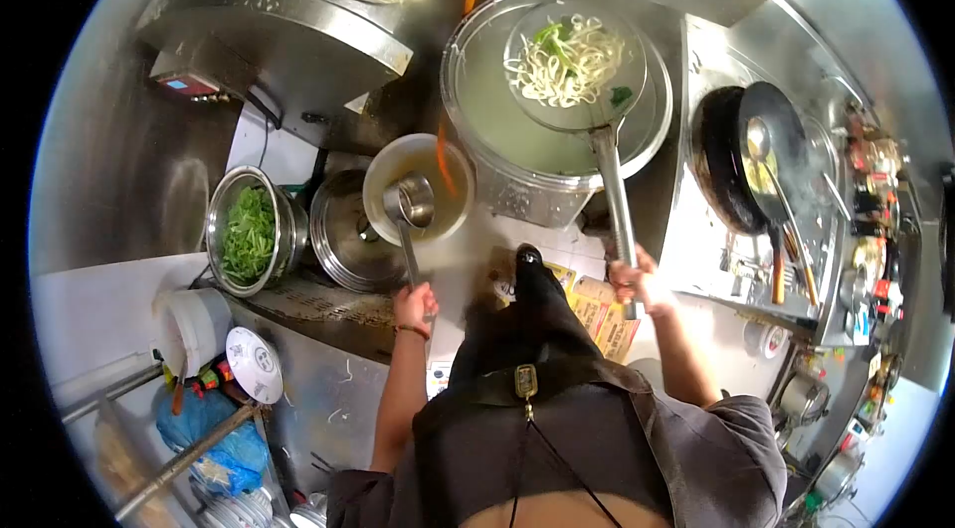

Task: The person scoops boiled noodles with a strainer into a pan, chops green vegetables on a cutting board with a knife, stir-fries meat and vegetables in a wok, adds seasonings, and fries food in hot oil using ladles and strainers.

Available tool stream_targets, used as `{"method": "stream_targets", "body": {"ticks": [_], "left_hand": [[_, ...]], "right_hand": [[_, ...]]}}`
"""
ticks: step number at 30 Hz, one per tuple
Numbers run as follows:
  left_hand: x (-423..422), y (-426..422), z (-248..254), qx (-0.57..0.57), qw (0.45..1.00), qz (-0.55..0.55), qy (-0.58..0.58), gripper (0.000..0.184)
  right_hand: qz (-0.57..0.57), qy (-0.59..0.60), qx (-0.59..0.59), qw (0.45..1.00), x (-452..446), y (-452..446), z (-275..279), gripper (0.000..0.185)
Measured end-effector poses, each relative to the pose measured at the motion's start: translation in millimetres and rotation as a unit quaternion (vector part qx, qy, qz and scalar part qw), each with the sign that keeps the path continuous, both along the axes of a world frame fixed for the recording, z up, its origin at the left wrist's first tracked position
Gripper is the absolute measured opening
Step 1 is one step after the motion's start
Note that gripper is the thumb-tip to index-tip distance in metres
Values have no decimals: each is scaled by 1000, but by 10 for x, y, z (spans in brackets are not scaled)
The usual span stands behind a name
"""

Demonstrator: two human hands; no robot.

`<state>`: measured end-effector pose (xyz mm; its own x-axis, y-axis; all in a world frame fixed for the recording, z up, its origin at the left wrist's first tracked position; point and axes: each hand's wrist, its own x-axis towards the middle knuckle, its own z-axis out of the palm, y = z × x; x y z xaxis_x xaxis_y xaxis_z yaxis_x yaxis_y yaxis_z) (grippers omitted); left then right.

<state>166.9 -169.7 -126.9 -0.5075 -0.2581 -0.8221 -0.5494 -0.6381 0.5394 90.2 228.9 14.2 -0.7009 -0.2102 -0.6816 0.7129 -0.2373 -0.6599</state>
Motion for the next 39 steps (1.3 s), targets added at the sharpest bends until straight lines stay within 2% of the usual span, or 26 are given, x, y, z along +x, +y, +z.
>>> {"method": "stream_targets", "body": {"ticks": [1, 3, 4, 5, 7, 9, 11, 12, 13, 15, 17, 23, 24, 25, 26, 27, 28, 29, 31, 32, 33, 34, 36, 37, 38, 39], "left_hand": [[20, 7, -30, 19, 1000, -2, 21, 12], [21, -52, 103, -24, 1000, -13, 2, 13], [85, -148, 160, -25, 999, -28, 13, 12], [81, -217, 182, -24, 998, -39, 30, 12], [117, -350, 264, -68, 993, -88, 38, 13], [178, -476, 308, -109, 983, -137, 45, 13], [188, -577, 331, -295, 921, -252, 31, 12], [154, -592, 543, -365, 880, -304, -2, 15], [175, -678, 511, -363, 880, -306, -1, 15], [193, -816, 549, -595, 710, -373, 55, 19], [197, -917, 581, -561, 737, -377, 25, 23], [250, -1180, 588, -573, 721, -387, 38, 25], [299, -1235, 526, -616, 692, -366, 90, 21], [331, -1309, 469, -617, 694, -362, 81, 21], [350, -1352, 430, -480, 816, -309, 91, 17], [397, -1375, 398, -324, 909, -241, 98, 14], [479, -1371, 385, -269, 933, -186, 149, 12], [556, -1356, 418, -270, 935, -184, 141, 12], [662, -1275, 581, -142, 976, -36, 163, 11], [708, -1227, 676, -128, 977, 10, 170, 12], [780, -1225, 745, -130, 977, 17, 168, 12], [858, -1196, 803, -120, 977, 44, 173, 11], [951, -1156, 915, -117, 974, 82, 178, 10], [1005, -1139, 992, -129, 975, 87, 156, 9], [1080, -1128, 1020, -143, 977, 88, 133, 8], [1160, -1114, 992, -151, 976, 91, 129, 8]], "right_hand": [[-16, -10, -22, 1000, 162, -87, -207, 35], [-93, -7, -333, 938, 86, -100, -417, 26], [-20, -24, -419, 907, -3, -76, -370, 16], [-57, -41, -491, 868, 30, -149, -274, 17], [-127, -106, -495, 853, 208, -237, -21, 20], [-140, -96, -485, 858, 500, -324, 119, 23], [-126, -59, -435, 890, 741, -431, 243, 22], [-140, -79, -463, 872, 851, -472, 198, 22], [-149, -91, -468, 866, 952, -524, 141, 22], [-146, -84, -457, 873, 1010, -613, 96, 23], [-163, -93, -422, 887, 1028, -682, 128, 21], [-192, -97, -368, 905, 1060, -1022, 331, 15], [-148, -79, -405, 899, 1211, -1084, 361, 13], [-103, -62, -442, 889, 1358, -1142, 401, 14], [-89, -75, -451, 885, 1513, -1168, 497, 18], [-77, -90, -459, 881, 1667, -1162, 612, 22], [-62, -128, -437, 888, 1761, -1127, 705, 29], [-50, -164, -416, 893, 1810, -1113, 745, 36], [-15, -196, -460, 866, 1771, -1198, 636, 38], [-27, -217, -365, 905, 1708, -1296, 619, 39], [-6, -240, -421, 875, 1608, -1441, 500, 37], [41, -232, -379, 895, 1486, -1548, 196, 34], [75, -238, -406, 879, 1187, -1806, -328, 25], [57, -308, -467, 827, 1048, -1922, -725, 27], [54, -314, -439, 840, 915, -2063, -1012, 21], [53, -393, -474, 786, 819, -2130, -1641, 14]]}}
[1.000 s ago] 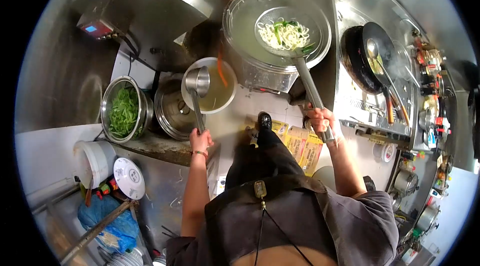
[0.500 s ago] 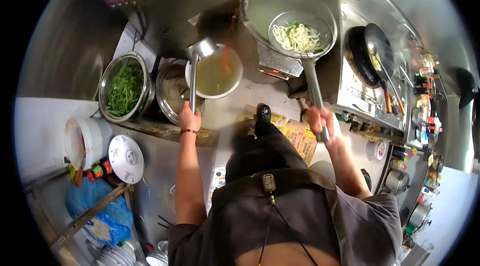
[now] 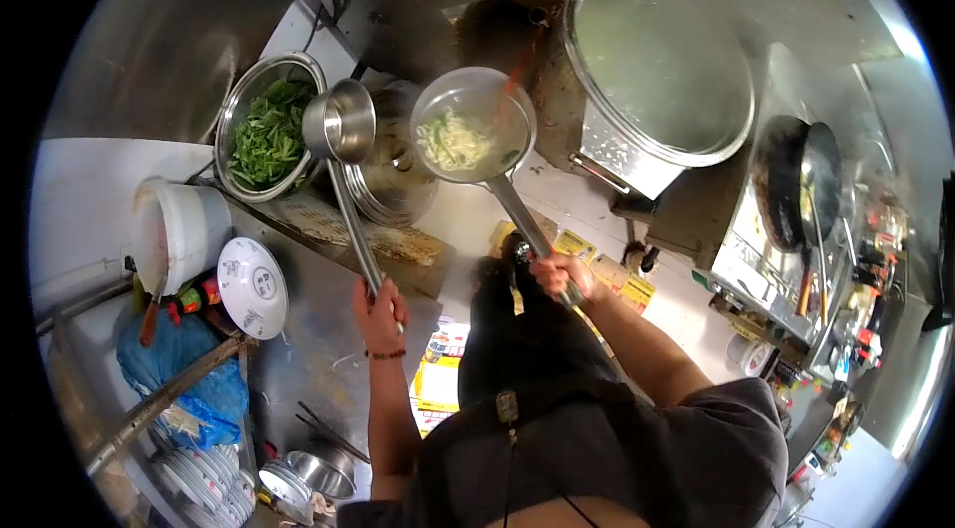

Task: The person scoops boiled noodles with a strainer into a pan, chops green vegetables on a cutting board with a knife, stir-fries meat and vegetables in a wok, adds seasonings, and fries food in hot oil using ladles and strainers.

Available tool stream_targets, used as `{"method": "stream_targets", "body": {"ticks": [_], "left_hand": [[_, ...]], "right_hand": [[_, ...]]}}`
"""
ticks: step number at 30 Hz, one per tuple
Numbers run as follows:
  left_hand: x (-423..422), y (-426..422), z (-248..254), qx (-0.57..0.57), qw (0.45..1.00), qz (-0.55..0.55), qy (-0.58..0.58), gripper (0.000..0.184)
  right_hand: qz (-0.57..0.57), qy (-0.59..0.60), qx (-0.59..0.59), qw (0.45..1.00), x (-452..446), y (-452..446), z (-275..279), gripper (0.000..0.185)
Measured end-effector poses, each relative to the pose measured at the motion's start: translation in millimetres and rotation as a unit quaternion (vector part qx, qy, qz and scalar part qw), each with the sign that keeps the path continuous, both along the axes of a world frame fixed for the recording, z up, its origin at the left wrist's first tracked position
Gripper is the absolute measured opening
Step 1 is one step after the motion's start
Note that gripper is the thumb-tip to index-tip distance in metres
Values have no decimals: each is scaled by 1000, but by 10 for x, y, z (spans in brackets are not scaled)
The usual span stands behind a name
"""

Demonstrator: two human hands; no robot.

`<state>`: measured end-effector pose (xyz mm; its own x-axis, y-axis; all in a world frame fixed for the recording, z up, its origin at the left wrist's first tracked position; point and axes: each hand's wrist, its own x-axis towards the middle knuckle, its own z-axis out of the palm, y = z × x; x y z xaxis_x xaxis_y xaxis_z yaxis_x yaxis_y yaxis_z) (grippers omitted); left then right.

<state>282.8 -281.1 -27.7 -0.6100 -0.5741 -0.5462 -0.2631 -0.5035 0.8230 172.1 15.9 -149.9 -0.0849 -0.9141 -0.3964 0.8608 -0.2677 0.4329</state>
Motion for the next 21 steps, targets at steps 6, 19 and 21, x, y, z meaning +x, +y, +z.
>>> {"method": "stream_targets", "body": {"ticks": [6, 19, 21], "left_hand": [[251, 241, -82, 1, 999, 11, -38, 10], [-66, 663, -552, 47, 995, 44, -71, 13], [-94, 688, -588, 28, 994, 30, -104, 13]], "right_hand": [[207, 250, 347, 880, -754, -761, -1166, 22], [300, 327, 401, 801, -1165, -1017, -2034, 29], [313, 329, 372, 809, -1173, -806, -1799, 28]]}}
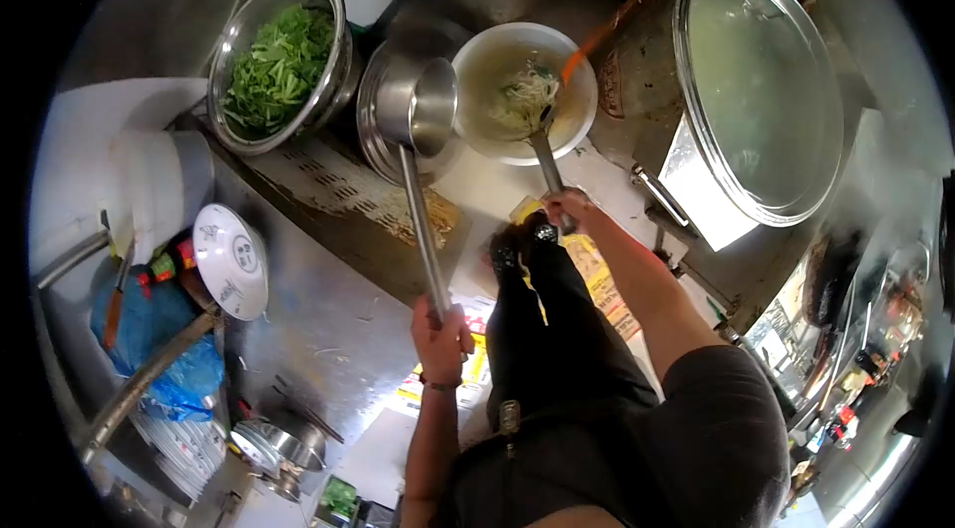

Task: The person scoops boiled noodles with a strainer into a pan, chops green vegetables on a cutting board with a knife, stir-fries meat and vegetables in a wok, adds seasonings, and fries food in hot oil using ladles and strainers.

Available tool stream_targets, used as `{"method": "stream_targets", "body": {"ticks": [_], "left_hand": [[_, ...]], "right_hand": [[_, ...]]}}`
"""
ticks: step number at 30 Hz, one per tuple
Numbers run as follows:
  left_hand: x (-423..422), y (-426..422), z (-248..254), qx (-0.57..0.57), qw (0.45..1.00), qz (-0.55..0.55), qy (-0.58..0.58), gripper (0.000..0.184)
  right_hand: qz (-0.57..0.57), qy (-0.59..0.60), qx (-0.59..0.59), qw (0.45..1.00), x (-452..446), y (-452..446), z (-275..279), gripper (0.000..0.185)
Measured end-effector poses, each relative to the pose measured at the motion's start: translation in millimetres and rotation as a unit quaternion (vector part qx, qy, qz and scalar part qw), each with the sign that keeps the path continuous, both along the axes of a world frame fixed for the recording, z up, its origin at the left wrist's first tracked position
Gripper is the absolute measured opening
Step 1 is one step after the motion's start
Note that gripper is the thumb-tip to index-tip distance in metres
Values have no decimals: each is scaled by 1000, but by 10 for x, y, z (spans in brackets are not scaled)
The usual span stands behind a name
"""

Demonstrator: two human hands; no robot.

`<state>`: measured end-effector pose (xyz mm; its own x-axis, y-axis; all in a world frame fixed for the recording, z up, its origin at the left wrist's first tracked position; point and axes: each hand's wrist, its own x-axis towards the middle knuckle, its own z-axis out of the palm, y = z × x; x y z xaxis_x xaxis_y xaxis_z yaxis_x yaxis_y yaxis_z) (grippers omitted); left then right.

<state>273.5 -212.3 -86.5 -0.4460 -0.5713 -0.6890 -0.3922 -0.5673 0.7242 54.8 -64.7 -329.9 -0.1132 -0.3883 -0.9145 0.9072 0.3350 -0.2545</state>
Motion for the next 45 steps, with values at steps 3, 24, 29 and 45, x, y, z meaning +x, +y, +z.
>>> {"method": "stream_targets", "body": {"ticks": [3, 24, 29, 45], "left_hand": [[-20, 23, -44, -2, 1000, -14, 23, 12], [-31, -380, -74, -168, 968, -186, -2, 17], [33, -480, 114, -108, 975, -195, 7, 30], [168, -649, 203, -163, 970, -162, 77, 25]], "right_hand": [[-5, 13, -82, 996, 44, 420, 319, 21], [-127, -67, -237, 961, 896, 1045, 1972, 17], [-132, -82, -224, 962, 1052, 1025, 2409, 18], [-65, 105, -262, 957, 1492, 1390, 2996, 18]]}}
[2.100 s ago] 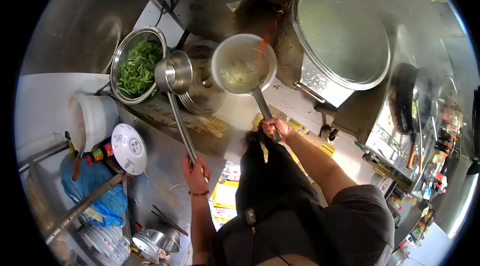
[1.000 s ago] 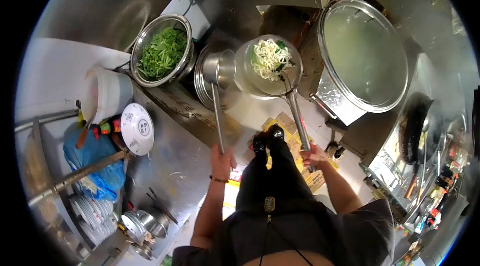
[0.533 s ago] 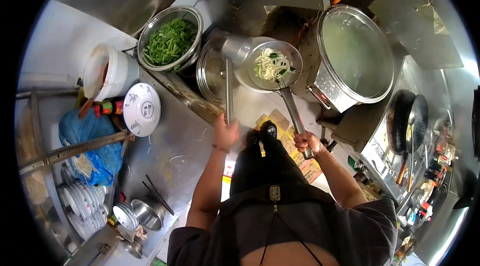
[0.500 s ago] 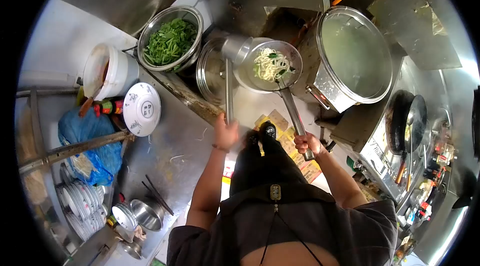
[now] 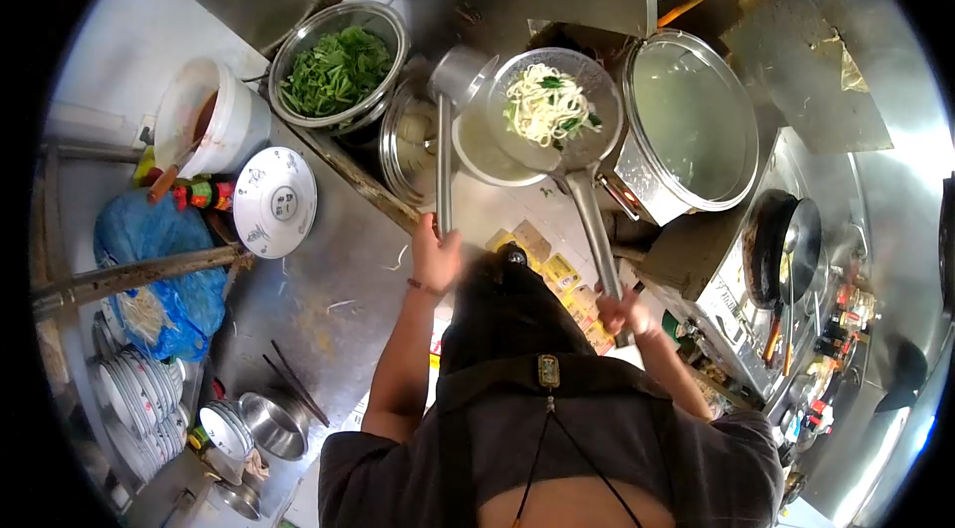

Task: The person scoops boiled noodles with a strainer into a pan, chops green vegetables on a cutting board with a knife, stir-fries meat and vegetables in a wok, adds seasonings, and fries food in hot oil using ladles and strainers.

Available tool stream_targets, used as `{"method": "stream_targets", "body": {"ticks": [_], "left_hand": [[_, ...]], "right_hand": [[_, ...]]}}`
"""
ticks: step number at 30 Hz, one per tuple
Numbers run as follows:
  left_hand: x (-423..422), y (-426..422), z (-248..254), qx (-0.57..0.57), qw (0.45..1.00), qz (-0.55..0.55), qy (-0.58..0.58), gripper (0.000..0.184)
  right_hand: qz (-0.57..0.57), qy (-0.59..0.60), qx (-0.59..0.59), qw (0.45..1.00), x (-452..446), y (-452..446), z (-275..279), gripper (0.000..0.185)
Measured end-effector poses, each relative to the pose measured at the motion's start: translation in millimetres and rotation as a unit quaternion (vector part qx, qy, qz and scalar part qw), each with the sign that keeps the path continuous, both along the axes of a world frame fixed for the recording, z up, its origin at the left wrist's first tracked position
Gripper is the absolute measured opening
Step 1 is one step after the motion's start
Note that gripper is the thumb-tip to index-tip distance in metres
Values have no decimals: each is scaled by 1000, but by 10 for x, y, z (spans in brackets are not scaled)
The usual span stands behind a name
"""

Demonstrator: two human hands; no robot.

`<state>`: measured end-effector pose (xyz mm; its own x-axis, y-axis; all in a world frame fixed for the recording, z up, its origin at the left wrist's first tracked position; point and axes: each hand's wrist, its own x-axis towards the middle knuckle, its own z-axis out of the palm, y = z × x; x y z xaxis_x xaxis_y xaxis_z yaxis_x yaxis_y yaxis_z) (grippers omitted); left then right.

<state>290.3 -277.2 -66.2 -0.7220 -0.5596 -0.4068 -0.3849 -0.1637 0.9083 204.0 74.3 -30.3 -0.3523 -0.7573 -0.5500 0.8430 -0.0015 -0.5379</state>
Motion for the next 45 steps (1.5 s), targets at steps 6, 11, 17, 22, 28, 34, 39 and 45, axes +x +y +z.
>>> {"method": "stream_targets", "body": {"ticks": [6, 11, 17, 22, 28, 34, 39, 45], "left_hand": [[-75, -84, 66, -96, 994, -30, -51, 40], [-170, -121, -143, -139, 984, -55, -94, 56], [-234, -147, -390, -220, 968, -101, -62, 61], [-407, -53, -29, -310, 918, -182, -169, 62], [-604, 63, -825, -69, 974, -115, -181, 28], [-743, 480, -934, 492, 858, 134, 63, 9], [-657, 462, -917, 642, 745, 129, 128, 10], [-127, 339, -765, 763, 587, 150, 223, 35]], "right_hand": [[-39, -153, 57, 986, -209, -532, -86, 11], [-78, -266, -4, 961, -285, -611, -200, 17], [-82, -259, 21, 962, -389, -609, -299, 14], [-94, -257, 104, 956, -557, -705, -220, 22], [5, -68, 198, 978, -515, -605, 369, 11], [128, 257, 452, 845, -162, -990, 615, 23], [124, 324, 468, 813, -90, -918, 584, 29], [126, 605, 500, 607, -17, -383, 19, 32]]}}
